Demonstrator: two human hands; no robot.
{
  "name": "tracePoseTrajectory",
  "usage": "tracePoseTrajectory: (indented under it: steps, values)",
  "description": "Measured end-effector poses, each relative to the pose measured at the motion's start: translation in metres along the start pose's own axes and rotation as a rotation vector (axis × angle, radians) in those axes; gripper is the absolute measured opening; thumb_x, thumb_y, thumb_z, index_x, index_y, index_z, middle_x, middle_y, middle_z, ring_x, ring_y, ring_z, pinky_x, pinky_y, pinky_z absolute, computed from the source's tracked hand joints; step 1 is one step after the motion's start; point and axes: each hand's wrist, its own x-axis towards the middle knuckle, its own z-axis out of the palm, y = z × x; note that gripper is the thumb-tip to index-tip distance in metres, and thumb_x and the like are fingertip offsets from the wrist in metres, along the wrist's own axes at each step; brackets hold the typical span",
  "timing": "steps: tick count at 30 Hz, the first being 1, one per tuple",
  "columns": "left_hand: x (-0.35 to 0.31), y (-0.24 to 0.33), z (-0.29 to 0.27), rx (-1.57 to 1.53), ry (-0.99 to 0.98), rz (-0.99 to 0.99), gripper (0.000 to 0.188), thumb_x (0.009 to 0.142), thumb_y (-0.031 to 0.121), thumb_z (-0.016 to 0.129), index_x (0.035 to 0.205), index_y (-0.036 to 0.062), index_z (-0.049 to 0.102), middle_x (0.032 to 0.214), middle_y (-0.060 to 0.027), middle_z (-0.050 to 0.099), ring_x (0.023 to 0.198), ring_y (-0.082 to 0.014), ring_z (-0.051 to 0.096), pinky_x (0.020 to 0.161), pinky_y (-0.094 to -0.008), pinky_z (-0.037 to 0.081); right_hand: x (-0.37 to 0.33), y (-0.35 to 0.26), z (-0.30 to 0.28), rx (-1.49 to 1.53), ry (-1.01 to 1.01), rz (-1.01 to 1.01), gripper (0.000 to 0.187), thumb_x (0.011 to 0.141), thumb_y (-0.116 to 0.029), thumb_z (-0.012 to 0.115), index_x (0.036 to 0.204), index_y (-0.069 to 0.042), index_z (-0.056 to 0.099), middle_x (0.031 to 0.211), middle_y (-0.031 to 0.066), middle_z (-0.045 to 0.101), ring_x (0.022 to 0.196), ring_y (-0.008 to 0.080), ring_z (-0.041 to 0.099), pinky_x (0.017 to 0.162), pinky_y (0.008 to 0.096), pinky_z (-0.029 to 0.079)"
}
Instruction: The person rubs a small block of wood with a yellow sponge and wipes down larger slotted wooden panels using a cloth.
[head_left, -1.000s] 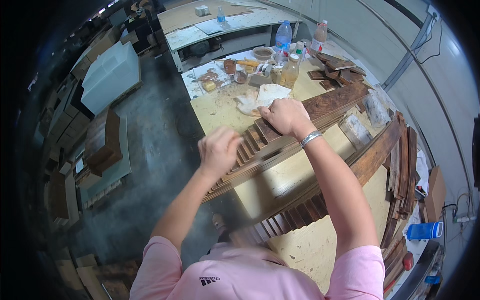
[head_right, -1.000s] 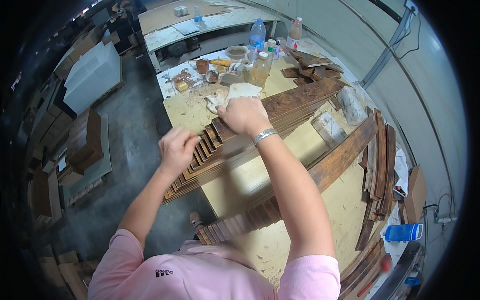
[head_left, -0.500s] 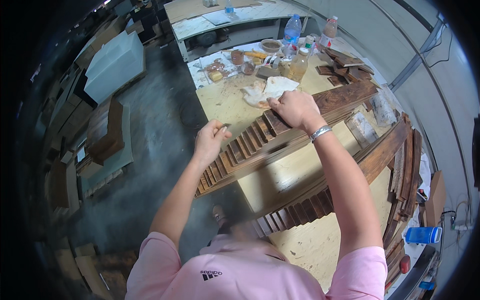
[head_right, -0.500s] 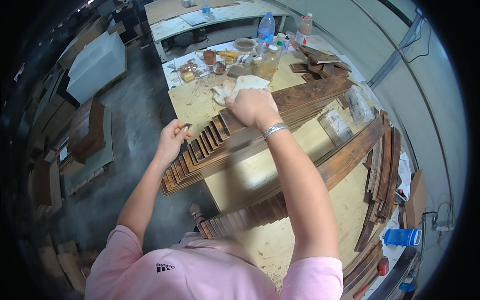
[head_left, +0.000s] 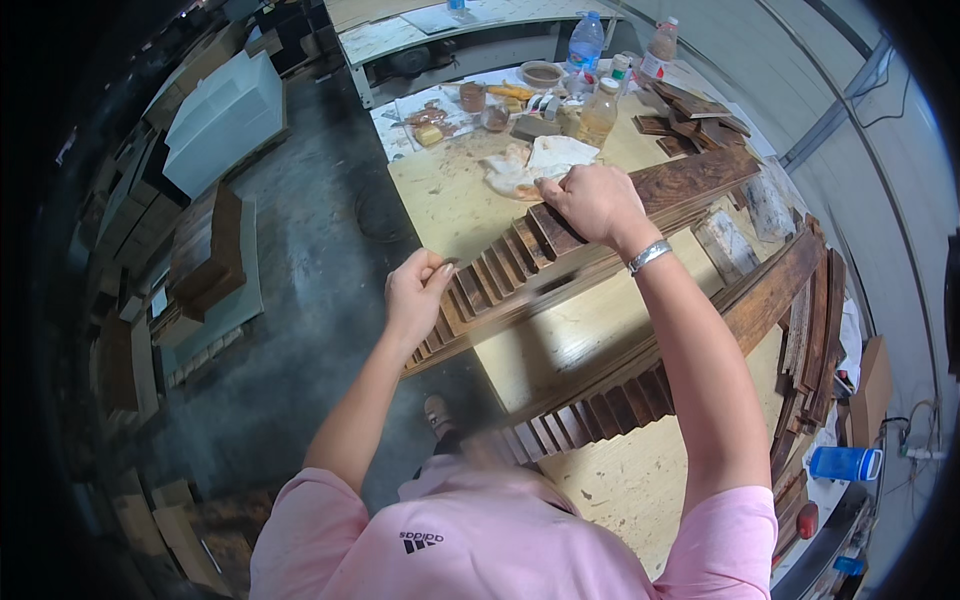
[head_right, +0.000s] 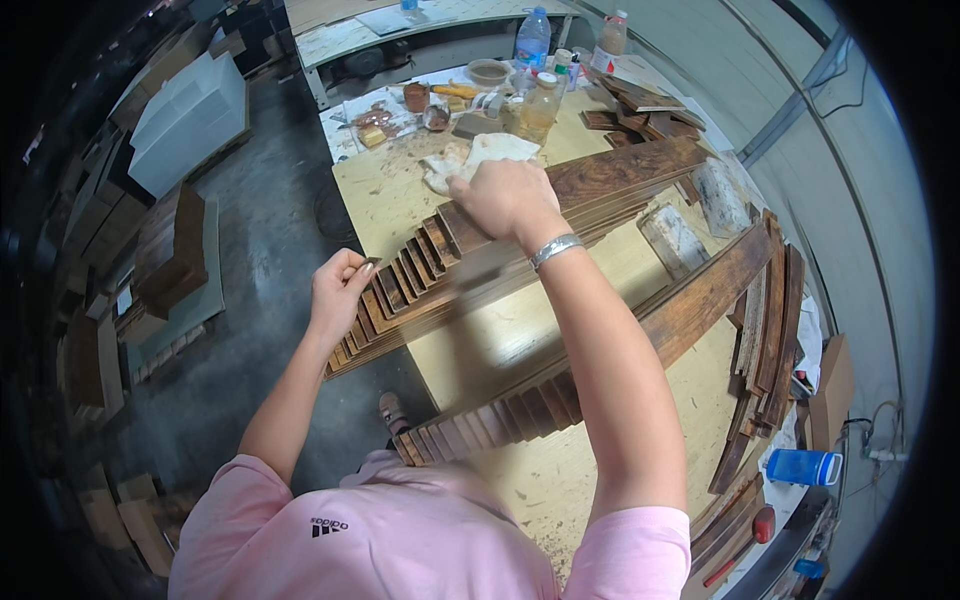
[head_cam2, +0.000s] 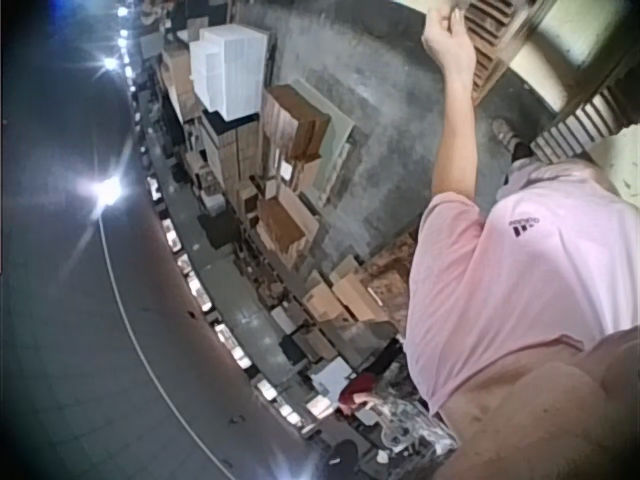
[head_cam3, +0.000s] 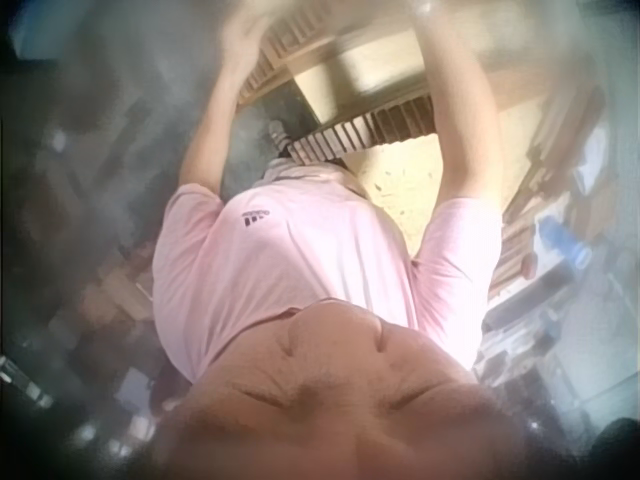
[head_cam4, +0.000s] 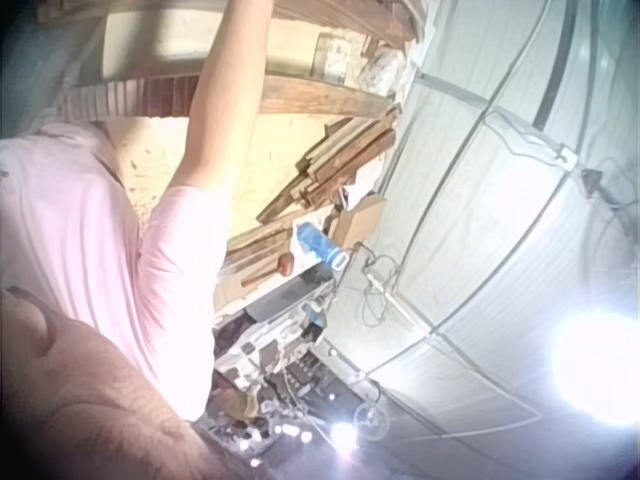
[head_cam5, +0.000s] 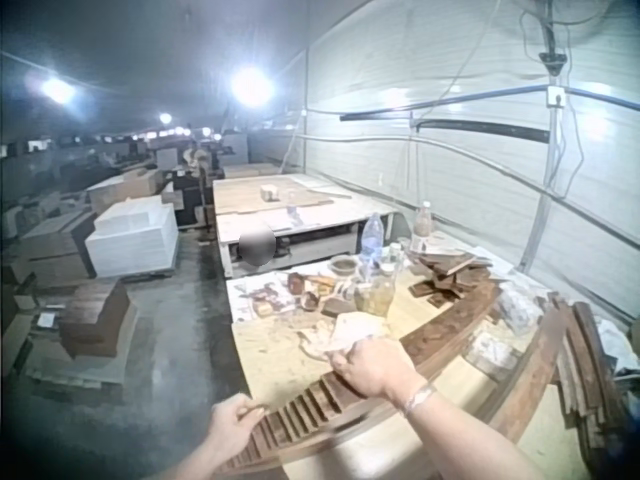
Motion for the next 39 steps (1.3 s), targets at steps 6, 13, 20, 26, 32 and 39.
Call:
tracePoseTrajectory:
  steps: [6, 13, 20, 26, 32, 39]
  values:
    - [-0.003, 0.035, 0.008, 0.256, 0.189, 0.35, 0.009, 0.086, 0.011, 0.072, 0.086, 0.0047, 0.066, 0.078, -0.0094, 0.065, 0.074, -0.0272, 0.064, 0.066, -0.0395, 0.049, -0.002, 0.003, 0.0, 0.014, 0.019, 0.0, 0.058, 0.095, -0.046, 0.046, 0.073, 0.002, 0.071, 0.079, 0.0269, 0.067, 0.082, 0.0436, 0.066, 0.085, 0.0484, 0.051]
    - [0.007, 0.05, 0.019, 0.433, 0.166, 0.637, 0.009, 0.082, 0.013, 0.072, 0.08, 0.0086, 0.064, 0.077, -0.0089, 0.065, 0.073, -0.0302, 0.064, 0.063, -0.041, 0.05, -0.002, -0.002, -0.001, 0.017, 0.03, -0.008, 0.058, 0.096, -0.045, 0.045, 0.073, 0.001, 0.071, 0.079, 0.0272, 0.067, 0.083, 0.044, 0.066, 0.084, 0.0492, 0.051]
    - [-0.008, 0.061, 0.014, 0.397, 0.122, 0.758, 0.013, 0.077, 0.008, 0.075, 0.074, 0.0045, 0.063, 0.07, -0.0116, 0.062, 0.065, -0.0309, 0.061, 0.058, -0.0404, 0.048, -0.003, 0.0, 0.002, 0.015, 0.057, -0.048, 0.057, 0.097, -0.046, 0.047, 0.072, 0.0, 0.07, 0.075, 0.0282, 0.065, 0.079, 0.0461, 0.064, 0.081, 0.051, 0.051]
    - [-0.007, 0.061, 0.013, 0.421, 0.047, 0.86, 0.012, 0.08, 0.011, 0.072, 0.073, 0.0053, 0.063, 0.071, -0.0097, 0.063, 0.066, -0.0301, 0.061, 0.057, -0.0405, 0.048, -0.002, 0.0, 0.002, -0.036, 0.052, -0.01, 0.059, 0.097, -0.046, 0.049, 0.073, 0.003, 0.07, 0.08, 0.0295, 0.066, 0.083, 0.0463, 0.065, 0.084, 0.0516, 0.051]
    - [0.015, 0.055, 0.012, 0.49, 0.213, 0.814, 0.014, 0.078, 0.015, 0.074, 0.071, 0.0111, 0.062, 0.068, -0.0054, 0.061, 0.064, -0.025, 0.061, 0.055, -0.0378, 0.049, -0.001, -0.009, -0.007, -0.071, -0.037, 0.04, 0.059, 0.097, -0.046, 0.047, 0.076, 0.002, 0.074, 0.087, 0.0277, 0.069, 0.089, 0.0433, 0.067, 0.088, 0.048, 0.052]
    - [0.018, 0.051, 0.012, 0.429, 0.215, 0.831, 0.009, 0.077, 0.011, 0.074, 0.073, 0.0083, 0.067, 0.068, -0.0079, 0.063, 0.063, -0.0277, 0.062, 0.056, -0.0391, 0.049, -0.003, -0.007, -0.003, -0.058, -0.021, 0.031, 0.058, 0.097, -0.045, 0.047, 0.077, 0.002, 0.073, 0.086, 0.0274, 0.069, 0.087, 0.0438, 0.067, 0.088, 0.0482, 0.052]
